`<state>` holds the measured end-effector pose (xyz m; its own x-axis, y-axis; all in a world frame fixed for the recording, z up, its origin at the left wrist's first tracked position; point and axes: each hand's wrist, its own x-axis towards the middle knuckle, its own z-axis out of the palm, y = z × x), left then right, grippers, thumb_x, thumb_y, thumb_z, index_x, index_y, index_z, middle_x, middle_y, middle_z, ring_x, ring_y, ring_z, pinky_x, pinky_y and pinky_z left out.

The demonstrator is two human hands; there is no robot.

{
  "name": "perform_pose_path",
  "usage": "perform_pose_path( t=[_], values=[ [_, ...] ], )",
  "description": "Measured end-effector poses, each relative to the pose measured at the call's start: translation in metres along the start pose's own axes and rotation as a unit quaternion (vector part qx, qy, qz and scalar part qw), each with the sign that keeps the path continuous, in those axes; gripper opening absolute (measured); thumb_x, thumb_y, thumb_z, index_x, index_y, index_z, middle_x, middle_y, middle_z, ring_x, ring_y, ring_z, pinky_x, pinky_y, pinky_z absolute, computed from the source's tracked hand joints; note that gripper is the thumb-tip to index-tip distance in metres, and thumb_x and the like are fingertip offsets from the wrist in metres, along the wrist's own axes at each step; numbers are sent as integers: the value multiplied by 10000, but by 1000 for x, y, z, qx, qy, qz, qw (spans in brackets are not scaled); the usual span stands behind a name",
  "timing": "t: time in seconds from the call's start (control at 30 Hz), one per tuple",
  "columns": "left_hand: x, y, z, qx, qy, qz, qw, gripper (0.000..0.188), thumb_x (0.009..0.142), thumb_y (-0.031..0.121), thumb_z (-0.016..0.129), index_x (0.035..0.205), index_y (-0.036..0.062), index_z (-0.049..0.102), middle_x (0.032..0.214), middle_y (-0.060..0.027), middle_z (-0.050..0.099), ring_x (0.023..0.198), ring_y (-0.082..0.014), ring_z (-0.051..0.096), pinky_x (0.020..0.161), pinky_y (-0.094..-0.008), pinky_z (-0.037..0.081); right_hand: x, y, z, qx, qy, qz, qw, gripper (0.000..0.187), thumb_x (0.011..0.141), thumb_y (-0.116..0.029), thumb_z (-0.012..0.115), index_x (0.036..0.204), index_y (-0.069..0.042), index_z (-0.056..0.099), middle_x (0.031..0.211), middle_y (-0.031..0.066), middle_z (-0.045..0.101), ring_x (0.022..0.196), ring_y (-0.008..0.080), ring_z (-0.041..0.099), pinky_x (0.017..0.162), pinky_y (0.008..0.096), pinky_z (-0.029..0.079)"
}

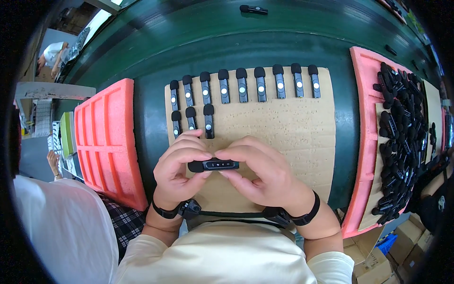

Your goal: The person picks up a microphone and a receiver, aligns them end-to-end, and presses them together by hand. The person then places the assembled unit onto a cardboard sheet and repeats the process with additional components.

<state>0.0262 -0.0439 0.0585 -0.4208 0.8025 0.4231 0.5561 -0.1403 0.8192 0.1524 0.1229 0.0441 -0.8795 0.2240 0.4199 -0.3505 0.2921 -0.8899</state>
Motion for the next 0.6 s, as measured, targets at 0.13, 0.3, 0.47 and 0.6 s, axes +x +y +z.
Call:
perform_pose_path(
  t=[0.13, 0.3, 0.47, 0.6],
  values=[
    [0, 1, -1, 3, -4, 4, 1000, 314, 731, -35, 727, 1031, 28, 658, 915, -84, 671, 843, -246, 649, 971, -496, 448, 0, 0, -1, 3, -8, -7, 1000, 344, 747, 49, 732, 1076, -1, 646, 919, 116, 666, 799, 232, 642, 690, 309, 495],
    [0, 2, -1, 1, -6, 6, 1000, 319, 722, -21, 742, 1025, 30, 660, 914, -84, 673, 846, -245, 650, 980, -500, 443, -1, 0, -1, -1, -13, -16, 1000, 353, 736, 49, 735, 1074, -8, 650, 917, 114, 664, 800, 234, 636, 688, 316, 496],
    [-2, 0, 1, -13, 8, -7, 1000, 312, 720, -6, 752, 1016, 30, 659, 927, -90, 678, 857, -251, 651, 989, -501, 435, 2, 0, -2, -9, -16, -32, 999, 371, 726, 58, 740, 1080, -13, 653, 934, 108, 664, 811, 251, 628, 686, 323, 502],
    [-2, -3, 7, 1, -5, -25, 1000, 299, 723, 17, 755, 1005, 33, 659, 949, -93, 681, 883, -261, 649, 1006, -497, 420, 3, -6, -1, -6, 7, -34, 999, 344, 727, 47, 749, 1053, -19, 661, 952, 102, 667, 822, 266, 625, 705, 335, 502]
  ],
)
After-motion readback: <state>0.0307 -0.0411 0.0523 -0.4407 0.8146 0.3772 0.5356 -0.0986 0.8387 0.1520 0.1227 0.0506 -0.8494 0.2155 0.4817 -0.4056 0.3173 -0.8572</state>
